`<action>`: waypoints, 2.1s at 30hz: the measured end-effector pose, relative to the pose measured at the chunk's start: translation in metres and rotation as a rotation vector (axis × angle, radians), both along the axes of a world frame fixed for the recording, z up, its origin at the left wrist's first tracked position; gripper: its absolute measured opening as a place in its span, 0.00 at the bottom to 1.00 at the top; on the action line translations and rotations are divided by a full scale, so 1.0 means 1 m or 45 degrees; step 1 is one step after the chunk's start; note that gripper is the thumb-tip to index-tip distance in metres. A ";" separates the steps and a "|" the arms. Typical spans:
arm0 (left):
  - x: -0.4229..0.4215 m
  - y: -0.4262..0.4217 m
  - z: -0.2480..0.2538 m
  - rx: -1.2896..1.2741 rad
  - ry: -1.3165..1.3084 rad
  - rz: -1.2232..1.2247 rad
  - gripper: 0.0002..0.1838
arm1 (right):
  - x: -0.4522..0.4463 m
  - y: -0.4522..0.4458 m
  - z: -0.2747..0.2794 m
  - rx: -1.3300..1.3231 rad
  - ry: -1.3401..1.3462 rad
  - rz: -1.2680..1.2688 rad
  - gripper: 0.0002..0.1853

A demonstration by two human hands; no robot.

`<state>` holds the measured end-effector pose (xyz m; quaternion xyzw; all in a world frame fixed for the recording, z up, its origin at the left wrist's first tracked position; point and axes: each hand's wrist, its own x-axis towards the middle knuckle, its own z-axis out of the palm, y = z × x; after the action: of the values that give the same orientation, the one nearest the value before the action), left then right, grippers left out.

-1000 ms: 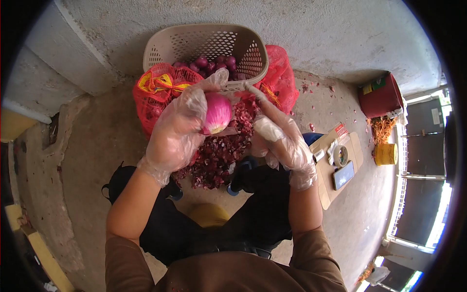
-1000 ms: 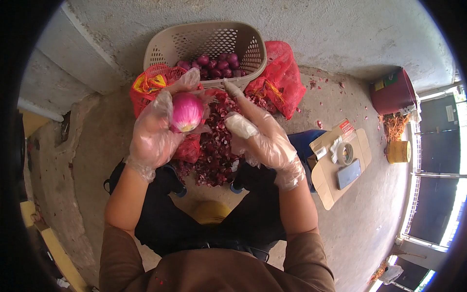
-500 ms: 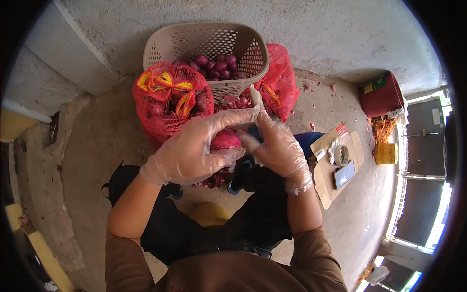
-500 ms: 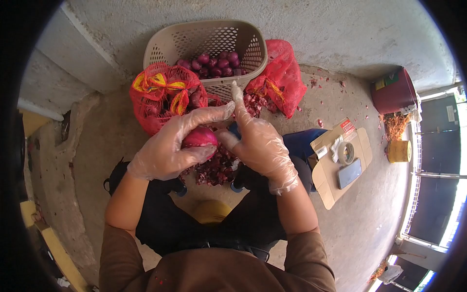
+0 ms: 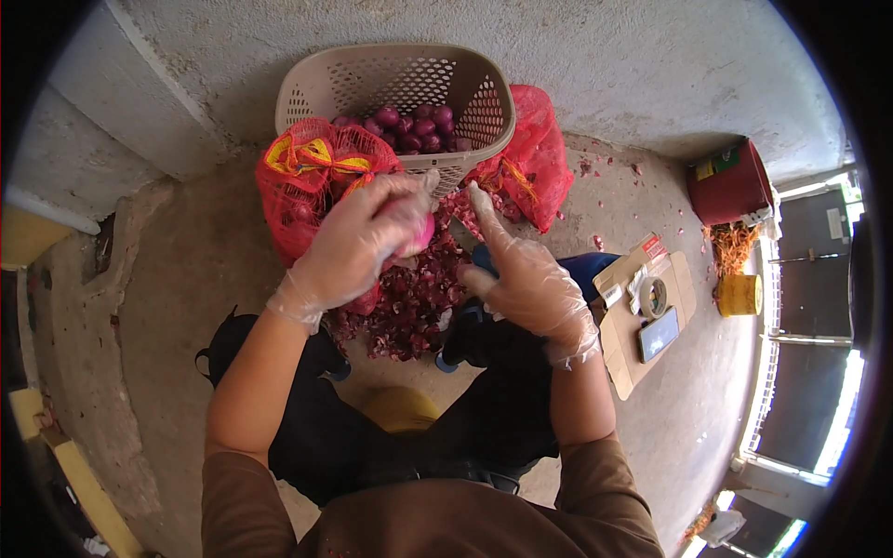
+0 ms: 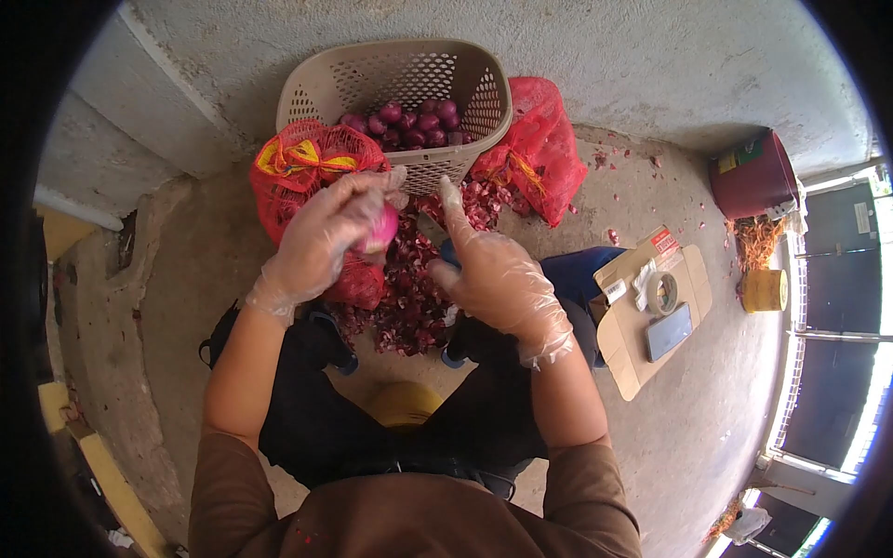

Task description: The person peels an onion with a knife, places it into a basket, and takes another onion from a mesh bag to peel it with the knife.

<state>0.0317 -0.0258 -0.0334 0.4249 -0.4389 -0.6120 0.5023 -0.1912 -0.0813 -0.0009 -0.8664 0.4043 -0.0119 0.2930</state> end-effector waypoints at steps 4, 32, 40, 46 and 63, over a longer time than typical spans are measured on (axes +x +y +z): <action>-0.005 -0.003 0.010 0.193 0.507 0.248 0.27 | -0.001 -0.004 -0.001 0.050 -0.040 -0.014 0.41; -0.023 0.006 0.025 0.129 0.825 0.188 0.27 | 0.019 0.002 0.006 -0.028 -0.709 0.183 0.35; -0.015 0.005 0.022 0.076 0.826 0.161 0.27 | 0.006 -0.009 0.011 0.180 -0.823 -0.065 0.30; -0.013 0.004 0.022 0.054 0.775 0.279 0.27 | 0.003 -0.007 0.008 0.331 -0.851 0.022 0.42; -0.023 0.009 0.020 0.098 0.919 0.152 0.25 | 0.013 0.002 0.010 0.280 -0.775 0.260 0.35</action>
<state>0.0089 -0.0167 -0.0133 0.2249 -0.1845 -0.7082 0.6434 -0.1779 -0.0789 0.0096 -0.8223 0.2082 -0.1970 0.4915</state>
